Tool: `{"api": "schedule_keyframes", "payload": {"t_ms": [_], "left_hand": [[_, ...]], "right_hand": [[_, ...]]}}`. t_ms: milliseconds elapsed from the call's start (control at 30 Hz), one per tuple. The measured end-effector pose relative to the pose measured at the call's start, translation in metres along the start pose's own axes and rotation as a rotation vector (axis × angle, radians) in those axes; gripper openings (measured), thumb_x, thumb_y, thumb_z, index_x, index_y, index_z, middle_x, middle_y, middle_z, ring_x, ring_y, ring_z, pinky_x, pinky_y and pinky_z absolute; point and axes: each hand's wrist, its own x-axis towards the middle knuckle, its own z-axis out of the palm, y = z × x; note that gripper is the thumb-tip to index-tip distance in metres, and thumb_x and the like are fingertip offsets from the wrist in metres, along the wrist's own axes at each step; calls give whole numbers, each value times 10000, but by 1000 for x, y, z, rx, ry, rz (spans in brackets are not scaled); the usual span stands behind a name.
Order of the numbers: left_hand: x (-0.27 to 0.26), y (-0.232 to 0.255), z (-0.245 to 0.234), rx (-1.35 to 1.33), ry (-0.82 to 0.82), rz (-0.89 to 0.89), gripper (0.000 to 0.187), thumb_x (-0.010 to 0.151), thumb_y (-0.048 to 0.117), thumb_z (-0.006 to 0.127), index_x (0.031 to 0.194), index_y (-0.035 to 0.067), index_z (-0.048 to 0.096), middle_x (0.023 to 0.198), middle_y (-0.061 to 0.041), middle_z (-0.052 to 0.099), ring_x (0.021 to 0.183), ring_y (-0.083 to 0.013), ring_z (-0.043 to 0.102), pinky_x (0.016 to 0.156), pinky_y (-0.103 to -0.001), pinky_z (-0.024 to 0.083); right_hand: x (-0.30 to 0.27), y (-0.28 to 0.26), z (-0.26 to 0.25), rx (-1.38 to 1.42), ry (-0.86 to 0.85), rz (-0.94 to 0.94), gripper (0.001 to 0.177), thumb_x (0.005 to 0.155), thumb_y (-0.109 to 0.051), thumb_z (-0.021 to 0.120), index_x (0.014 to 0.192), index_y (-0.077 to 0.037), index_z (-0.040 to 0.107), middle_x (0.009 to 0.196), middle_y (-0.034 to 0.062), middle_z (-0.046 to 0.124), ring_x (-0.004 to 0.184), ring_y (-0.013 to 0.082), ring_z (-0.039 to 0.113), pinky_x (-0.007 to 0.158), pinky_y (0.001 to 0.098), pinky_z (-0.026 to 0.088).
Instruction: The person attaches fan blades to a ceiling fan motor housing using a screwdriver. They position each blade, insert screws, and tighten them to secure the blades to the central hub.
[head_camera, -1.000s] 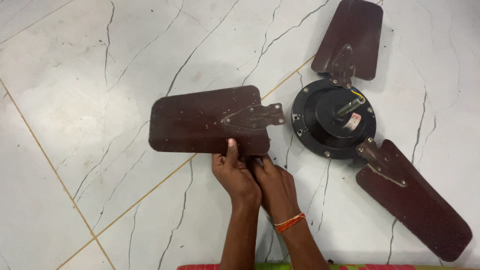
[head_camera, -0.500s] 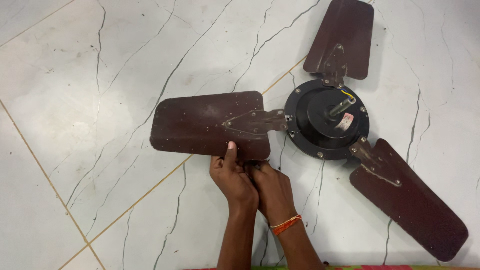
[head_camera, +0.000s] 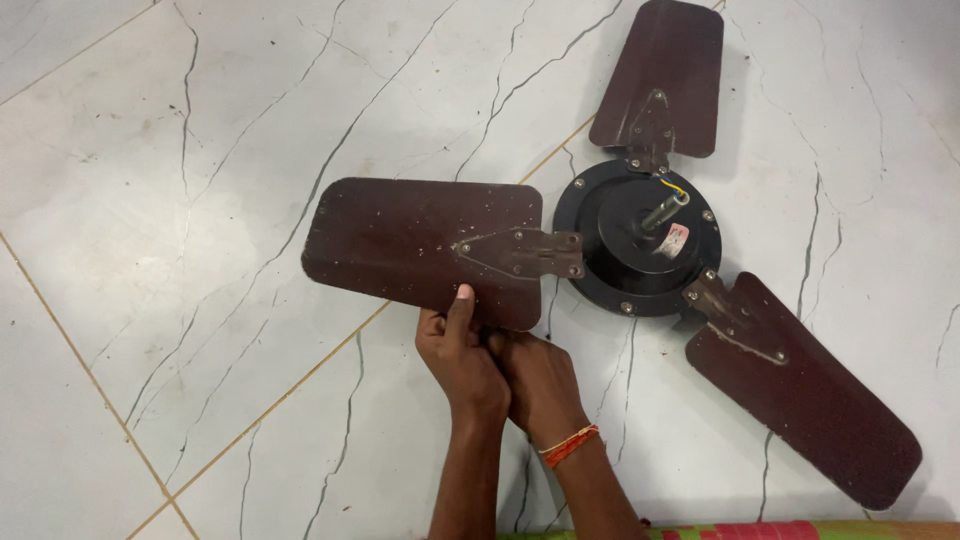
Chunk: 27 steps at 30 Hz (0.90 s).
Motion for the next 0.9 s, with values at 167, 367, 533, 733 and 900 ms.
{"api": "schedule_keyframes", "payload": {"t_ms": [167, 367, 533, 733, 900], "left_hand": [[-3, 0, 3, 107, -11, -1, 169, 947, 129, 597, 1031, -2, 662, 855, -40, 706, 778, -90, 669, 728, -244, 546], [1, -5, 0, 55, -41, -57, 176, 1032, 133, 654, 1072, -38, 657, 797, -34, 585, 658, -60, 482, 584, -228, 392], [-1, -2, 1, 119, -142, -99, 209, 983, 181, 625, 1057, -12, 656, 840, -36, 692, 695, -57, 624, 629, -217, 513], [-7, 0, 7, 80, -169, -144, 249, 1007, 212, 671, 1127, -5, 654, 870, -46, 667, 665, -62, 534, 567, -222, 432], [-7, 0, 9, 128, -234, -71, 277, 1035, 211, 675, 1152, -38, 643, 960, -59, 680, 867, -93, 615, 821, -256, 514]], "right_hand": [[3, 4, -3, -77, -99, -1, 112, 834, -184, 724, 877, -91, 679, 889, 86, 737, 751, 261, 719, 687, 392, 586], [4, 7, 6, -25, 31, -6, 91, 812, -177, 724, 817, -92, 693, 860, 71, 751, 707, 244, 728, 652, 378, 592], [7, 13, 16, -72, 31, 61, 119, 825, -198, 730, 834, -86, 690, 812, 108, 744, 675, 264, 727, 602, 380, 590], [5, 17, 16, -103, 35, 65, 145, 844, -224, 714, 849, -80, 702, 843, 106, 757, 712, 254, 734, 615, 376, 596], [2, 10, 10, 62, 123, 41, 281, 836, -351, 749, 926, -87, 716, 863, 102, 765, 721, 275, 730, 623, 411, 573]]}}
